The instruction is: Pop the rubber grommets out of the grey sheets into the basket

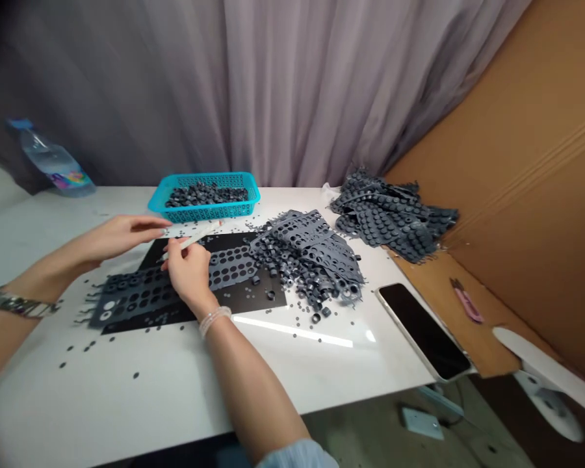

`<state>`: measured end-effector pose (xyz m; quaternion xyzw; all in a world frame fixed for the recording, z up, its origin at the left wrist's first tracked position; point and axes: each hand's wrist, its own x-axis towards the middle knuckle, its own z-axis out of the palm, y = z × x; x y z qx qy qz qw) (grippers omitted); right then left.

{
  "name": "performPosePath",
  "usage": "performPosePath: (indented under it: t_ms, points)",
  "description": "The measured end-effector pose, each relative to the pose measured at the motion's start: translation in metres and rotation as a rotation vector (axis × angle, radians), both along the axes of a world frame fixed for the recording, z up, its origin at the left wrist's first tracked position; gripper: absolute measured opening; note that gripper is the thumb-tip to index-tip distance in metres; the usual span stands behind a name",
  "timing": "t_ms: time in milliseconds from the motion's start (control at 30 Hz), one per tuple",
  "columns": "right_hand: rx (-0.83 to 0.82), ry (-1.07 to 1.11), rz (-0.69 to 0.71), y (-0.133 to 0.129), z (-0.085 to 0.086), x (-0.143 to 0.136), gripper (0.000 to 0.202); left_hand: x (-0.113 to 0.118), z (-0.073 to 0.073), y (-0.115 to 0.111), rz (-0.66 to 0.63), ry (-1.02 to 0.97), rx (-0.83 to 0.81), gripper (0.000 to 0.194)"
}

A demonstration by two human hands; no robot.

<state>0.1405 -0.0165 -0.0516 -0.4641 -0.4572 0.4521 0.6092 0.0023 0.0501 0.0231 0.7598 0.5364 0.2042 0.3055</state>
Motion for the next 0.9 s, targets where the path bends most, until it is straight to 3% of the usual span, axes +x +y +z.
performPosePath:
  t_ms: [67,167,233,333,433,600,900]
  points:
    - [0.119,-0.218,-0.093,-0.002,0.000,0.012,0.034,-0.017,-0.021,-0.002,-0.069,0.253,0.084,0.049]
    - [0.194,-0.475,-0.227,0.001,-0.004,0.034,0.041,-0.038,-0.054,0.001,-0.101,0.456,0.175,0.054]
    - [0.206,-0.601,-0.328,0.007,-0.007,0.051,0.043,-0.046,-0.071,0.000,-0.089,0.499,0.231,0.052]
    - [0.253,-0.838,-0.423,0.014,-0.011,0.083,0.043,-0.049,-0.085,-0.008,-0.097,0.461,0.283,0.046]
    - [0.305,-1.116,-0.463,0.014,-0.011,0.120,0.038,-0.044,-0.091,-0.016,-0.097,0.382,0.293,0.032]
    - [0.330,-1.138,-0.524,0.008,-0.001,0.166,0.043,-0.029,-0.097,-0.020,-0.103,0.213,0.313,0.014]
    - [0.346,-1.014,-0.536,0.001,0.020,0.172,0.048,0.016,-0.073,-0.038,-0.050,0.122,0.281,0.012]
